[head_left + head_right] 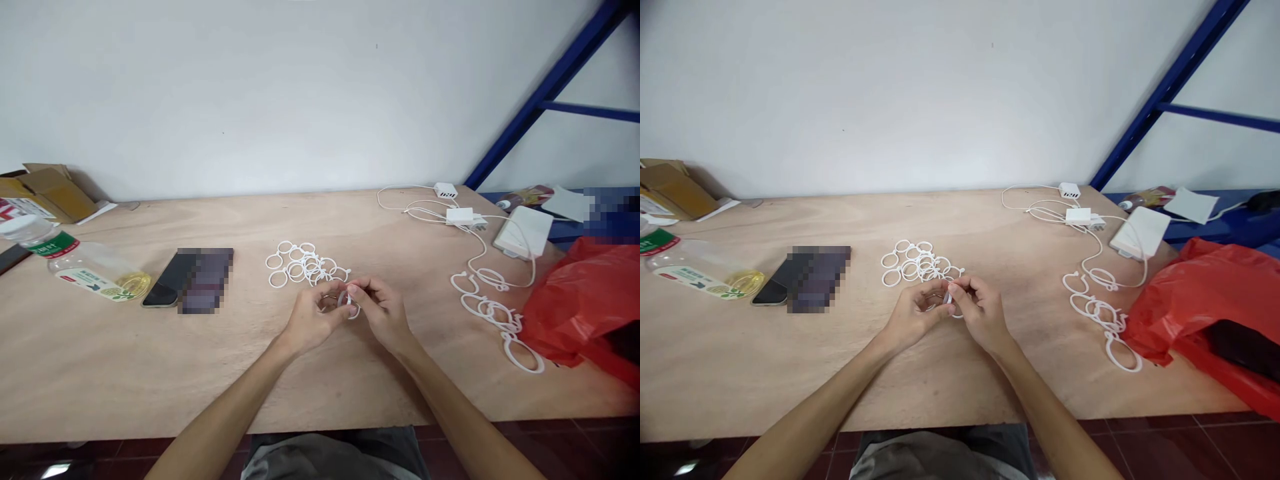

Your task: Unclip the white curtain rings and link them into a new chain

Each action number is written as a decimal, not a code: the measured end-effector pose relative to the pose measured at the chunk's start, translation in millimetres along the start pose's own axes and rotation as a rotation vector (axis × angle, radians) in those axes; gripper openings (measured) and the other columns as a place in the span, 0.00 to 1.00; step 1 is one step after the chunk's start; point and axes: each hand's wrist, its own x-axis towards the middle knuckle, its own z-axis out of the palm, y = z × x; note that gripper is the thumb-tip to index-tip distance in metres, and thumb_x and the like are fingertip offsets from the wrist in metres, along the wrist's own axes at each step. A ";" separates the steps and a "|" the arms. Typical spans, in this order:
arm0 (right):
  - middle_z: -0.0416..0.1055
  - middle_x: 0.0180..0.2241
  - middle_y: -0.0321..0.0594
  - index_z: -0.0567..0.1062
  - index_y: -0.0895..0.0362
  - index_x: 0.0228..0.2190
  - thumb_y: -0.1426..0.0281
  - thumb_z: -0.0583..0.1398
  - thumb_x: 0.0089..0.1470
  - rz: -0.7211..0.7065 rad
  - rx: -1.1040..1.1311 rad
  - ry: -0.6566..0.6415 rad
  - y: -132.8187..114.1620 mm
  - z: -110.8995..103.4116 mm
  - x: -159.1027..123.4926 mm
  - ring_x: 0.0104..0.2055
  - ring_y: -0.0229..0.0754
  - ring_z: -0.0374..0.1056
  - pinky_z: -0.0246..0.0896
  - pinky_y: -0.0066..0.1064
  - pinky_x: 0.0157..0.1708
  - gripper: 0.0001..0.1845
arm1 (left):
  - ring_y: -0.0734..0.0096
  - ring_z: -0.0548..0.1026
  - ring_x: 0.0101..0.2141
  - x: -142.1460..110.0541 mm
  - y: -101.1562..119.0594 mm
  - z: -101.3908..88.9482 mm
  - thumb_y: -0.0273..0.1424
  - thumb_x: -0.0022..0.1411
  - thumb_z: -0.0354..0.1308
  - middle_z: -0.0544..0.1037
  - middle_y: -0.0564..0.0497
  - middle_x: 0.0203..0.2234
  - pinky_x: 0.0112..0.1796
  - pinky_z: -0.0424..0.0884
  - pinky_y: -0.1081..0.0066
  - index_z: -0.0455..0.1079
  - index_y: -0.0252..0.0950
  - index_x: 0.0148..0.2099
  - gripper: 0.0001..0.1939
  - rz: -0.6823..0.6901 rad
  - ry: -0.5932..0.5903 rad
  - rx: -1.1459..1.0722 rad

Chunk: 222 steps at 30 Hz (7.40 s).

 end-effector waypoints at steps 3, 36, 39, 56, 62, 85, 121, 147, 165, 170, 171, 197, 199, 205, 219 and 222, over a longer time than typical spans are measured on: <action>0.74 0.26 0.38 0.75 0.57 0.26 0.61 0.62 0.51 0.012 0.038 -0.006 -0.6 0.8 1.6 0.29 0.41 0.69 0.64 0.31 0.30 0.11 | 0.70 0.73 0.32 0.0 -3.6 -0.7 0.27 0.54 0.61 0.77 0.49 0.33 0.33 0.69 0.72 0.72 0.33 0.45 0.13 0.049 0.035 0.074; 0.77 0.33 0.49 0.79 0.58 0.31 0.71 0.53 0.53 0.018 -1.317 0.172 20.3 -143.0 20.4 0.39 0.50 0.70 0.58 0.37 0.39 0.14 | 0.55 0.64 0.48 0.8 -21.7 -10.8 0.32 0.62 0.55 0.69 0.43 0.47 0.49 0.63 0.51 0.69 0.39 0.51 0.15 0.448 0.237 0.955; 0.77 0.33 0.44 0.77 0.58 0.34 0.66 0.54 0.55 -0.093 -0.836 0.178 16.1 -109.0 15.2 0.34 0.45 0.70 0.62 0.34 0.35 0.13 | 0.59 0.68 0.47 1.2 -18.6 -8.9 0.34 0.63 0.54 0.72 0.45 0.46 0.50 0.63 0.54 0.70 0.39 0.49 0.13 0.412 0.261 0.767; 0.77 0.32 0.39 0.78 0.54 0.35 0.62 0.65 0.48 0.002 0.102 -0.051 0.9 -0.5 2.1 0.35 0.41 0.70 0.67 0.33 0.37 0.12 | 0.66 0.74 0.38 2.1 -8.4 -11.3 0.36 0.62 0.57 0.77 0.46 0.39 0.42 0.70 0.67 0.68 0.33 0.54 0.20 0.174 0.098 0.162; 0.77 0.33 0.40 0.79 0.55 0.35 0.59 0.65 0.48 0.051 0.171 -0.033 -2.2 0.6 3.2 0.35 0.42 0.72 0.68 0.34 0.37 0.14 | 0.66 0.73 0.36 -0.4 -9.7 -6.7 0.36 0.64 0.54 0.76 0.49 0.33 0.37 0.69 0.69 0.70 0.34 0.50 0.16 0.185 -0.024 0.249; 0.75 0.28 0.38 0.79 0.55 0.27 0.63 0.62 0.51 -0.011 0.090 -0.019 -4.6 -1.3 1.9 0.31 0.41 0.69 0.66 0.33 0.34 0.09 | 0.70 0.68 0.28 -3.3 -6.3 -4.1 0.35 0.65 0.50 0.72 0.51 0.27 0.31 0.66 0.70 0.69 0.35 0.43 0.10 0.266 -0.019 0.567; 0.78 0.31 0.42 0.78 0.55 0.37 0.64 0.55 0.57 -0.025 -0.826 0.108 14.6 -96.6 -8.8 0.31 0.44 0.71 0.62 0.32 0.31 0.14 | 0.60 0.70 0.47 -2.0 -16.7 -6.5 0.36 0.65 0.52 0.73 0.44 0.46 0.50 0.65 0.57 0.68 0.39 0.53 0.16 0.333 0.193 0.648; 0.70 0.24 0.38 0.77 0.56 0.21 0.61 0.62 0.52 -0.051 0.104 -0.018 -8.8 0.4 1.1 0.30 0.39 0.65 0.62 0.31 0.32 0.15 | 0.72 0.66 0.27 -4.5 -9.7 -2.8 0.38 0.66 0.49 0.70 0.53 0.26 0.30 0.63 0.72 0.68 0.33 0.42 0.13 0.199 -0.103 0.461; 0.78 0.33 0.43 0.80 0.56 0.35 0.62 0.59 0.54 -0.022 -0.282 0.190 0.3 -23.3 -5.5 0.32 0.42 0.70 0.64 0.32 0.32 0.13 | 0.59 0.71 0.44 -1.2 -17.5 -10.3 0.37 0.63 0.54 0.74 0.44 0.44 0.46 0.68 0.60 0.67 0.37 0.56 0.21 0.339 0.125 0.805; 0.77 0.30 0.45 0.80 0.57 0.36 0.63 0.56 0.55 0.121 -1.037 0.294 -11.1 -88.1 -18.7 0.34 0.48 0.71 0.62 0.36 0.35 0.15 | 0.49 0.63 0.50 0.2 -28.0 -14.9 0.37 0.62 0.54 0.69 0.41 0.49 0.50 0.65 0.50 0.64 0.38 0.60 0.25 0.427 0.181 1.019; 0.78 0.30 0.46 0.80 0.57 0.38 0.62 0.55 0.55 0.223 -1.147 0.296 -15.2 -100.8 -21.1 0.35 0.50 0.72 0.62 0.38 0.35 0.17 | 0.48 0.63 0.51 -0.4 -28.5 -14.4 0.36 0.62 0.54 0.68 0.40 0.49 0.49 0.65 0.49 0.62 0.37 0.61 0.26 0.411 0.176 1.044; 0.76 0.27 0.41 0.77 0.57 0.32 0.62 0.63 0.49 0.049 -0.135 0.104 1.4 -47.0 -7.5 0.29 0.43 0.71 0.65 0.33 0.29 0.12 | 0.61 0.70 0.46 0.2 -9.4 -11.4 0.35 0.66 0.49 0.75 0.46 0.42 0.48 0.65 0.61 0.70 0.39 0.48 0.13 0.328 0.271 0.595; 0.76 0.28 0.40 0.77 0.57 0.29 0.64 0.63 0.48 0.053 -0.066 0.053 -1.2 -27.4 0.7 0.30 0.42 0.71 0.66 0.32 0.30 0.09 | 0.62 0.71 0.45 1.1 -7.7 -12.5 0.36 0.67 0.49 0.76 0.46 0.41 0.47 0.66 0.63 0.71 0.38 0.47 0.14 0.264 0.266 0.497; 0.72 0.24 0.34 0.74 0.57 0.23 0.69 0.64 0.42 0.044 0.127 -0.052 -2.8 4.2 15.1 0.26 0.37 0.66 0.62 0.29 0.27 0.04 | 0.62 0.73 0.45 6.0 -8.9 -13.8 0.42 0.64 0.52 0.77 0.46 0.45 0.46 0.68 0.64 0.71 0.36 0.50 0.18 0.088 0.255 0.166; 0.68 0.22 0.31 0.69 0.55 0.23 0.73 0.61 0.41 0.106 0.294 -0.049 -3.1 9.5 10.6 0.25 0.35 0.65 0.61 0.27 0.27 0.04 | 0.54 0.72 0.49 6.3 -15.0 -15.3 0.45 0.61 0.56 0.74 0.42 0.52 0.47 0.68 0.61 0.70 0.36 0.55 0.25 -0.045 0.022 -0.268; 0.68 0.22 0.30 0.69 0.55 0.23 0.72 0.63 0.40 0.116 0.322 -0.025 -2.4 9.3 11.0 0.24 0.34 0.64 0.60 0.26 0.25 0.06 | 0.56 0.73 0.48 5.2 -15.0 -14.6 0.44 0.59 0.58 0.74 0.42 0.51 0.45 0.69 0.62 0.71 0.37 0.54 0.25 -0.019 0.008 -0.244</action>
